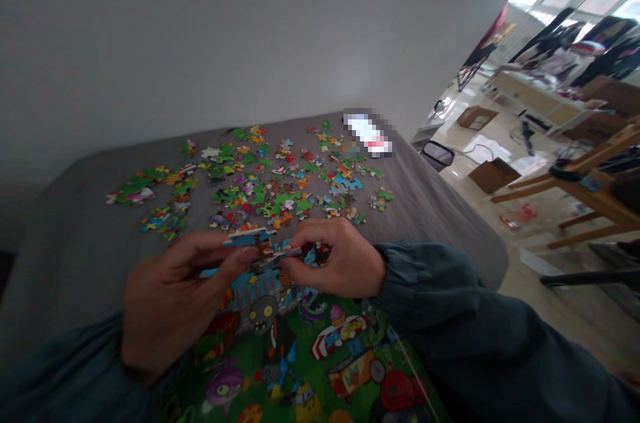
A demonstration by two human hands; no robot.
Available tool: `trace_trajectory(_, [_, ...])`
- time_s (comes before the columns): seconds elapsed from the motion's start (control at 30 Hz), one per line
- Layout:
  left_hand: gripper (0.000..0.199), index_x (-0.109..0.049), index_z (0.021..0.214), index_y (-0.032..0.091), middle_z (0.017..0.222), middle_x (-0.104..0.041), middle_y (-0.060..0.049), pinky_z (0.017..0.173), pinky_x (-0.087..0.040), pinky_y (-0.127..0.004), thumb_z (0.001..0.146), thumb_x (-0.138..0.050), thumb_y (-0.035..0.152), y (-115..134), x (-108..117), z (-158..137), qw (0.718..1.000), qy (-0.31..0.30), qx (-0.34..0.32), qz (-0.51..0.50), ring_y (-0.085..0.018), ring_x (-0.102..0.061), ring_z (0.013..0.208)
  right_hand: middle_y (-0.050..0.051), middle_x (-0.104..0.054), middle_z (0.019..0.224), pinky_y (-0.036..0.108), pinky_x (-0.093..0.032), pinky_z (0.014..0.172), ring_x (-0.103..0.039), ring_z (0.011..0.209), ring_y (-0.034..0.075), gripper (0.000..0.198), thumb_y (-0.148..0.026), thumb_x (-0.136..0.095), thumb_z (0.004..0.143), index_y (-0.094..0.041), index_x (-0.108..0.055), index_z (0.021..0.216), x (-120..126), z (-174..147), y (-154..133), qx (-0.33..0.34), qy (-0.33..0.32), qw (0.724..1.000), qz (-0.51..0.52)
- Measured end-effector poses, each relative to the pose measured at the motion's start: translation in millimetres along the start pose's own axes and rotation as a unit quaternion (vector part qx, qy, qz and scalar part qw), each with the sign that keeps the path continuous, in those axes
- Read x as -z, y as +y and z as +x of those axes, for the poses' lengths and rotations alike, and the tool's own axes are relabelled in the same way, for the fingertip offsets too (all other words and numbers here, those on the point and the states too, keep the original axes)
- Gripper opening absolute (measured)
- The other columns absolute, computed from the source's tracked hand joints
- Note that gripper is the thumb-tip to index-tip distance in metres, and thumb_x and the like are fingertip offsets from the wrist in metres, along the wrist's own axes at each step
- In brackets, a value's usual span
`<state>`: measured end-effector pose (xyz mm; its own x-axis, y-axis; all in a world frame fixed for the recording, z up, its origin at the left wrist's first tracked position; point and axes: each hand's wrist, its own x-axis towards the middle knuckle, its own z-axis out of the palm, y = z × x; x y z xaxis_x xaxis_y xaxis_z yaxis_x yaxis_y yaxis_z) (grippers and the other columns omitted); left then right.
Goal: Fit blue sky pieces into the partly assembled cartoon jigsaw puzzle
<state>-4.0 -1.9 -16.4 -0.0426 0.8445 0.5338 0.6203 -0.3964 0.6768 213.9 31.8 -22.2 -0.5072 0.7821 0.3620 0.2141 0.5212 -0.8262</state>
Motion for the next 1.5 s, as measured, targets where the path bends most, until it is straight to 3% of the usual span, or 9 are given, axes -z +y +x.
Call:
trace_trajectory(0.47, [0.013,-0.070,0.072,0.032,0.061,-0.078,0.011,0.042,-0.055,-0.013,0.085,-0.071,0.033,8,-2,2,1.000,0.016,0.021,-0.016,-0.013,-0.074,0.048,0.000,-0.069,0.070,0.023,-0.045,0.062,-0.061,0.064,0.010,0.015,-0.029,-0.070,0.085,-0.018,-0.069,0.074,0,-1,-1,0.002,0.009,1.000,-0.011])
trace_trajectory(0.67, [0.015,-0.070,0.071,0.029,0.059,-0.077,0.010,0.030,-0.038,-0.010,0.084,-0.074,0.034,5,0,-1,0.999,0.030,0.005,0.015,-0.010,-0.071,0.044,0.000,-0.068,0.068,0.023,-0.045,0.063,-0.060,0.063,0.010,0.016,-0.028,-0.070,0.083,-0.018,-0.068,0.072,-2,-1,-2,0.015,0.028,0.999,-0.017])
trace_trajectory(0.87, [0.023,-0.068,0.068,0.029,0.053,-0.072,0.011,0.033,-0.040,-0.011,0.088,-0.072,0.039,2,3,-3,0.997,0.040,-0.027,0.053,-0.009,-0.066,0.040,-0.001,-0.066,0.067,0.022,-0.046,0.062,-0.055,0.059,0.008,0.017,-0.030,-0.072,0.083,-0.018,-0.067,0.071,-1,0,-4,-0.019,0.009,1.000,0.008])
trace_trajectory(1.07, [0.027,-0.066,0.063,0.027,0.049,-0.068,0.010,0.026,-0.025,-0.012,0.086,-0.072,0.041,8,3,1,0.996,0.044,-0.036,0.062,-0.007,-0.056,0.032,-0.002,-0.066,0.066,0.021,-0.044,0.060,-0.054,0.057,0.008,0.016,-0.028,-0.072,0.082,-0.018,-0.068,0.071,-2,-1,-4,-0.020,0.018,1.000,0.009])
trace_trajectory(1.4, [0.034,-0.059,0.056,0.027,0.035,-0.050,0.013,0.024,-0.019,-0.013,0.083,-0.071,0.043,16,2,5,0.996,0.059,-0.021,0.067,-0.005,-0.037,0.022,-0.002,-0.066,0.068,0.021,-0.045,0.062,-0.055,0.059,0.008,0.017,-0.029,-0.073,0.082,-0.018,-0.067,0.071,-3,-1,-2,-0.035,0.008,0.999,0.015])
trace_trajectory(1.5, [0.035,-0.058,0.056,0.026,0.037,-0.055,0.013,0.024,-0.021,-0.013,0.083,-0.072,0.044,14,2,4,0.996,0.053,-0.021,0.063,-0.005,-0.037,0.022,-0.001,-0.066,0.067,0.021,-0.046,0.062,-0.057,0.061,0.009,0.017,-0.028,-0.073,0.083,-0.018,-0.067,0.071,-3,-1,-2,-0.025,0.006,0.999,0.028])
